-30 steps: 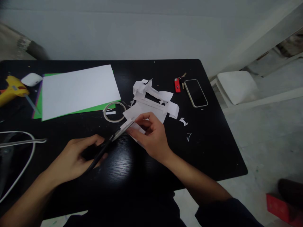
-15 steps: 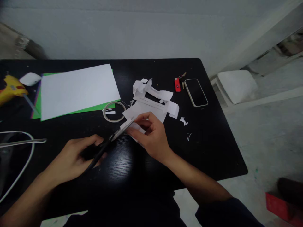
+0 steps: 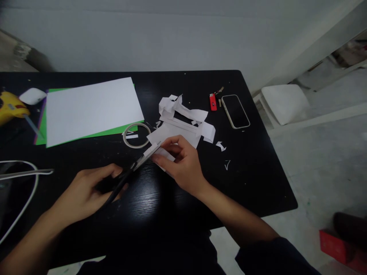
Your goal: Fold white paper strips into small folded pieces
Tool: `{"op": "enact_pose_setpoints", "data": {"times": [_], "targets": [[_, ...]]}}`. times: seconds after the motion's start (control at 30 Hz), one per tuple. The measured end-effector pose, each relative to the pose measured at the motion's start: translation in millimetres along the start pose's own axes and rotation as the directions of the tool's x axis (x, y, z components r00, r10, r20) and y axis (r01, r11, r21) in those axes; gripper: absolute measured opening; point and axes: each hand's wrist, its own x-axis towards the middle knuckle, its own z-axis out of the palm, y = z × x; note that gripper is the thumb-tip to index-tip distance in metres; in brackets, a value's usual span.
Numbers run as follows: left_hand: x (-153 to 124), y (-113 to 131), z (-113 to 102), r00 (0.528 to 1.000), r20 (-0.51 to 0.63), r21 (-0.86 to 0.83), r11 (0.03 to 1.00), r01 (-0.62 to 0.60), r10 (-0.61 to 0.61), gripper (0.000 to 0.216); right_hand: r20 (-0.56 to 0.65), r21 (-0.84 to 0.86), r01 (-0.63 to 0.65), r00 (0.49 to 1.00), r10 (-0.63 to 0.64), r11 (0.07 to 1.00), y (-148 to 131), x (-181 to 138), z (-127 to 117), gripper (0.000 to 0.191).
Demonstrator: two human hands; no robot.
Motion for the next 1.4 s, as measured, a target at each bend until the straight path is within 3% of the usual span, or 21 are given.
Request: {"op": "enact_pose_setpoints", "data": {"times": [0.73, 0.87, 1.03, 1.2, 1.4], "targets": [[-3, -3, 0, 0.998, 0.004, 0.006, 0.998, 0.065, -0.065, 0.022, -0.041, -0.083, 0.003, 0.999, -0.007, 0.997, 2, 2, -1, 0.041], [-2, -5, -2, 0.979, -0.089, -0.040, 0.982, 0.182, -0.185, 0.031, -0.036, -0.070, -0.008, 0.999, 0.006, 0.998, 3, 3, 1, 0.042], [1, -14, -11, 0.884, -0.310, 0.049, 0.923, 0.382, -0.350, 0.038, -0.005, -0.017, -0.044, 0.999, 0.044, 0.999, 3, 2, 2, 0.031], [2, -26, -17, 0.857, -0.426, 0.263, 0.866, 0.425, -0.290, 0.024, 0.079, 0.093, -0.133, 0.989, 0.126, 0.987, 10, 3, -1, 0.029], [0, -35, -15, 0.862, -0.459, 0.311, 0.871, 0.381, -0.214, 0.014, 0.114, 0.141, -0.185, 0.979, 0.170, 0.972, 14, 4, 0, 0.047]]}}
